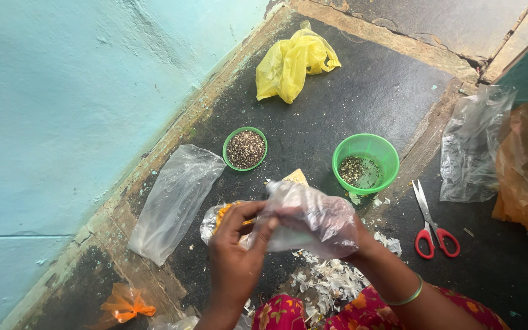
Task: The person sits on the floor and packs orange snack pieces into a clear plastic bag, then places the bag into a green container and closes the lid.
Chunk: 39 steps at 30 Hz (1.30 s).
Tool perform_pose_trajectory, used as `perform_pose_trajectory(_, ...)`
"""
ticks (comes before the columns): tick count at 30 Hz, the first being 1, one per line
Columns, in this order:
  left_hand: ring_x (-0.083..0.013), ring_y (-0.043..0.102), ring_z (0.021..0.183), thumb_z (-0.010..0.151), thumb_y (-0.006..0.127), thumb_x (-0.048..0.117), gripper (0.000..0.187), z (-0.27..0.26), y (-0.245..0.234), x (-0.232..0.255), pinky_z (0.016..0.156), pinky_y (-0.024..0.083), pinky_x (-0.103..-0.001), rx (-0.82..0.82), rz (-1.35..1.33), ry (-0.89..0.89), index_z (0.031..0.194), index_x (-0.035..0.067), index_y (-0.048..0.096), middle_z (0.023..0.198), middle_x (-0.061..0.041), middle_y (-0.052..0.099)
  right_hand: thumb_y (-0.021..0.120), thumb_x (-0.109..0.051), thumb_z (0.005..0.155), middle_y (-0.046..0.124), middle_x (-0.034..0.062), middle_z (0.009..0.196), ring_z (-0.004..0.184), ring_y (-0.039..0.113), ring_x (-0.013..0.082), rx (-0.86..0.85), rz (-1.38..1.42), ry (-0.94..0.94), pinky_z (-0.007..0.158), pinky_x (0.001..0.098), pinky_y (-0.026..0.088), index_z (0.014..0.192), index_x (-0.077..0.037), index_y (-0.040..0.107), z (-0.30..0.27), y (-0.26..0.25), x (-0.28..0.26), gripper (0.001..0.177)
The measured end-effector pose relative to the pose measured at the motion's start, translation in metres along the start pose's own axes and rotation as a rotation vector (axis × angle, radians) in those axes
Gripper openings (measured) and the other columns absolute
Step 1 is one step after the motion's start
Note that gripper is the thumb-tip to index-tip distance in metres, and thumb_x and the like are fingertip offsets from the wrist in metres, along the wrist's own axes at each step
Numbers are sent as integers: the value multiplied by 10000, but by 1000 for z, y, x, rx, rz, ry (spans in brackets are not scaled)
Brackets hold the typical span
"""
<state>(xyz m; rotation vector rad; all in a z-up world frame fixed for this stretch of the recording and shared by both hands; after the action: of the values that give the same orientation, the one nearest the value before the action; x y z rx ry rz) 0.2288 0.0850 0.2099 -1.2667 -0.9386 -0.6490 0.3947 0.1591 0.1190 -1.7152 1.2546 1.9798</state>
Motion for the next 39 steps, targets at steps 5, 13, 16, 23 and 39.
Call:
perform_pose_trajectory(5, -273, 673, 1200, 863, 694, 519, 807, 0, 14, 13, 969, 580, -436, -230, 57, -38, 1504, 100, 438, 1422, -148, 560, 896, -244, 803, 551, 205, 1445, 1276, 589, 373, -232, 601, 33, 1099, 538, 525, 1492, -65, 443, 4, 7, 6, 844)
perform_pose_trajectory(13, -235, 695, 1156, 852, 739, 498, 638, 8, -3, 10, 903, 625, -415, 56, 8, 34, 1317, 84, 602, 1253, -107, 658, 947, -398, 653, 560, 179, 1427, 1272, 582, 386, -176, 537, 136, 944, 548, 579, 1557, -157, 348, 1, -1, 15, 1111)
perform_pose_trajectory(16, -187, 729, 981, 867, 754, 417, 376, 10, -3, 5, 809, 634, -365, -13, 170, -11, 1075, 107, 707, 1060, -35, 727, 961, -375, 662, 559, 205, 1444, 1274, 581, 388, -237, 594, 140, 953, 548, 587, 1572, -143, 345, 1, 0, 14, 1124)
perform_pose_trajectory(23, -121, 709, 786, 944, 708, 161, 56, 11, -43, 12, 679, 603, -276, 351, 215, 95, 963, 110, 694, 924, -11, 716, 952, -284, 747, 546, 248, 1501, 1362, 558, 391, -181, 332, 23, 1145, 552, 502, 1644, -56, 370, 0, -6, 18, 1093)
perform_pose_trajectory(39, -82, 679, 785, 970, 720, 172, 94, 14, -53, -9, 689, 559, -229, 437, 32, 28, 988, 80, 708, 896, -15, 738, 678, -72, 950, 737, 229, 1232, 1112, 715, 302, 131, -77, 23, 1026, 436, 593, 1168, 38, 735, 15, -49, 34, 251)
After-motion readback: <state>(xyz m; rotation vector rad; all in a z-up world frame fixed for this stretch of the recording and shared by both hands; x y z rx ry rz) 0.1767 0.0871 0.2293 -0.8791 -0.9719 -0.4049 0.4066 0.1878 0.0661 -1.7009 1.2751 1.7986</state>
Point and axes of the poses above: each hand's wrist, its own z-axis towards the middle knuckle, its own y-axis out of the palm, x = y × z, the point moved 2 cm from there along z, towards the middle knuckle
